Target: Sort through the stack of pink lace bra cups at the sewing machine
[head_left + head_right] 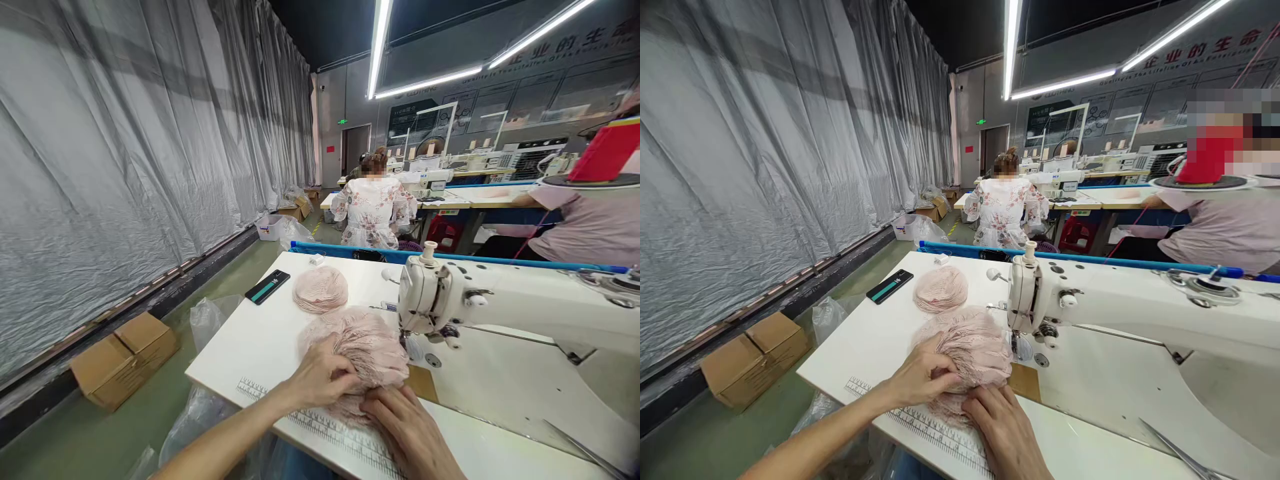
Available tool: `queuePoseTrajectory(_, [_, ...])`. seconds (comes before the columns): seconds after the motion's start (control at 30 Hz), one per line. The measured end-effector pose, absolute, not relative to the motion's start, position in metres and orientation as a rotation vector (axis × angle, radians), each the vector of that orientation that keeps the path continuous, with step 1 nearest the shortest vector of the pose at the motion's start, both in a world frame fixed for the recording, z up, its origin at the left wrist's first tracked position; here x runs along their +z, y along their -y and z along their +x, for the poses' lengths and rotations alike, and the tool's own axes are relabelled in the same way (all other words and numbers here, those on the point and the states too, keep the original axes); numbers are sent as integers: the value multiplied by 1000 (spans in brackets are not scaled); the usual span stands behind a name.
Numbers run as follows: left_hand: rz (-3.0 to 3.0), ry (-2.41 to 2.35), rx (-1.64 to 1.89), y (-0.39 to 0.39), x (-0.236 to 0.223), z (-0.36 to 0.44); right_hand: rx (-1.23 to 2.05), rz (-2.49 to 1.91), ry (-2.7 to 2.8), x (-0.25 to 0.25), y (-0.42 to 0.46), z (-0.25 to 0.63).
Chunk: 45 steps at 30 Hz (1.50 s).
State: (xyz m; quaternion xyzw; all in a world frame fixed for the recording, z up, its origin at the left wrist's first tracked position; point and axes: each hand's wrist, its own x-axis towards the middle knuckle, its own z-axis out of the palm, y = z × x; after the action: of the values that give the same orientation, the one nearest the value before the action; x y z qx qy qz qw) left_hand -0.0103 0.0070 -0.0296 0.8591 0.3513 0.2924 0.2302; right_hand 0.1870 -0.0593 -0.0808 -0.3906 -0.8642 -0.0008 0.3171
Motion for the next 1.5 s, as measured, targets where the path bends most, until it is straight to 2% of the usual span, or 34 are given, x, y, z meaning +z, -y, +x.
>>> queuePoseTrajectory(0.33, [2363,-959,786,-6,-30,-10,-141,-993,2243,-71,60,181])
queuePoseTrajectory(0.63, [2371,-988,742,-7,-28,-10,-306,-934,2172,-83,55,177])
queuePoseTrajectory(1.07, [2436,-975,646,-10,-27,-16,-341,-1001,2071,-67,49,178])
queuePoseTrajectory(1.2, [2554,-978,728,-12,-28,-12,-347,-1018,2028,-61,48,174])
queuePoseTrajectory(1.5, [2550,-963,768,-20,-36,-12,-278,-888,2174,-76,57,168])
